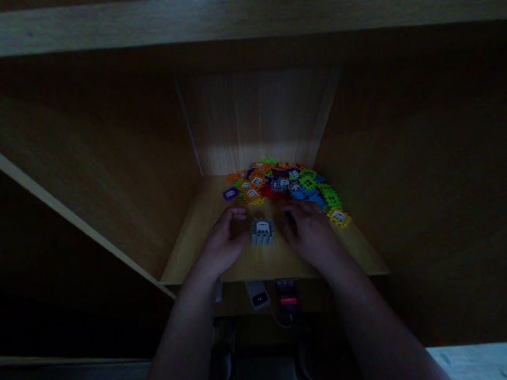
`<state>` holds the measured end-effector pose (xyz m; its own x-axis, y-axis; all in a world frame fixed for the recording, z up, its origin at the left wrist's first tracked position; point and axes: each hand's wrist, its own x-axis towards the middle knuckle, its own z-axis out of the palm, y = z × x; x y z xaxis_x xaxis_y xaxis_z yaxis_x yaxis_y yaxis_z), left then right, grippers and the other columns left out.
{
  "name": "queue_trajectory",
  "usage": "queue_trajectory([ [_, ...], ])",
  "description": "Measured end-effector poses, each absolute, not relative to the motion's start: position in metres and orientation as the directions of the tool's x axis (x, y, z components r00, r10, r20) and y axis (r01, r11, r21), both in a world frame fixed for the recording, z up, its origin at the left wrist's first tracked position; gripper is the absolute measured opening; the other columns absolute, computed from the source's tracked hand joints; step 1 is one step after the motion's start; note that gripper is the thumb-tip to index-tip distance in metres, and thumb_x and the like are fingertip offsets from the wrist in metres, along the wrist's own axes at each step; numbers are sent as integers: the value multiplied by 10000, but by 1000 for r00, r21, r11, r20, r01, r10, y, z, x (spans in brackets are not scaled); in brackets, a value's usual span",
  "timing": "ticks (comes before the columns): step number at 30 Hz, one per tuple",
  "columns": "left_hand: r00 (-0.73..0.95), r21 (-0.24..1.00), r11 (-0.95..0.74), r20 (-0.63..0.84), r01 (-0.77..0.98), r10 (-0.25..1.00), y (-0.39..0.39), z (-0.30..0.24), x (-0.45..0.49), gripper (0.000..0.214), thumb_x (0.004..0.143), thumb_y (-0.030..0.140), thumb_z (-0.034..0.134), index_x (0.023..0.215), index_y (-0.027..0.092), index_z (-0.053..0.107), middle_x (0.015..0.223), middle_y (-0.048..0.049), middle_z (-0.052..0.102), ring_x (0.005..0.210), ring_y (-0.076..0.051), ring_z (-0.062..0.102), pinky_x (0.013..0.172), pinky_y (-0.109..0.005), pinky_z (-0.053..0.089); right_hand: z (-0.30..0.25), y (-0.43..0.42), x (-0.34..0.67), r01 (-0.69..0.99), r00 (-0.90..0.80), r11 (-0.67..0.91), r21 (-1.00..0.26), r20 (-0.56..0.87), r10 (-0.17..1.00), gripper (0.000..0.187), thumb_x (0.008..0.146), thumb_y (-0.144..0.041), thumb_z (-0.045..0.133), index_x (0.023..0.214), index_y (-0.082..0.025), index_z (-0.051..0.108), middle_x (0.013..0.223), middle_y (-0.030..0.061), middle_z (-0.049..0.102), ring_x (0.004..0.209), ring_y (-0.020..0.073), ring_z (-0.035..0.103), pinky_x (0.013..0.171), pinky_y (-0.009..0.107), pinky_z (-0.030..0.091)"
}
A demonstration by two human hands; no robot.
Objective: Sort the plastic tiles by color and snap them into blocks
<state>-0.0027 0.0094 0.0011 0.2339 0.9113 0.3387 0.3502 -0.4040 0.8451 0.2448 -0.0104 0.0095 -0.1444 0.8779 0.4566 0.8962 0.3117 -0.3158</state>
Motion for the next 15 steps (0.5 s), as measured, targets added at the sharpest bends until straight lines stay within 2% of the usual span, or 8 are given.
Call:
queue_trajectory([
  [4, 230, 841, -415, 353, 347, 907, 10, 0, -3, 379, 879, 155, 633, 1253, 213, 626, 1294, -100, 717, 1263, -268, 679, 1161, -492, 509, 27, 17, 243, 988, -59, 99, -121, 298, 953, 525, 1067, -338, 515, 1547, -135, 579, 1698, 215, 471, 1538, 463, 405, 1202, 647, 410],
  [6, 222, 836, -426, 368, 345, 903, 10, -2, -2, 367, 879, 138, 627, 1237, 218, 633, 1285, -95, 723, 1252, -265, 687, 1152, -486, 516, 35, 33, 241, 997, -30, 45, -63, 220, 975, 579, 1068, -376, 510, 1589, -124, 537, 1738, 229, 410, 1570, 470, 366, 1208, 667, 395],
  [10, 208, 832, -426, 374, 354, 904, 10, -5, -2, 382, 871, 97, 620, 1232, 222, 636, 1284, -89, 728, 1257, -263, 690, 1158, -493, 513, 41, 51, 238, 1000, 9, -8, -10, 140, 990, 563, 1050, -320, 509, 1573, -114, 554, 1694, 247, 464, 1523, 459, 438, 1175, 635, 436],
  [15, 197, 838, -432, 386, 332, 901, 8, -5, -1, 372, 872, 67, 618, 1209, 221, 652, 1281, -90, 736, 1247, -265, 698, 1156, -501, 521, 33, 51, 239, 999, 34, -32, -14, 184, 982, 486, 1025, -264, 528, 1473, -118, 646, 1628, 256, 537, 1486, 463, 478, 1161, 644, 437],
])
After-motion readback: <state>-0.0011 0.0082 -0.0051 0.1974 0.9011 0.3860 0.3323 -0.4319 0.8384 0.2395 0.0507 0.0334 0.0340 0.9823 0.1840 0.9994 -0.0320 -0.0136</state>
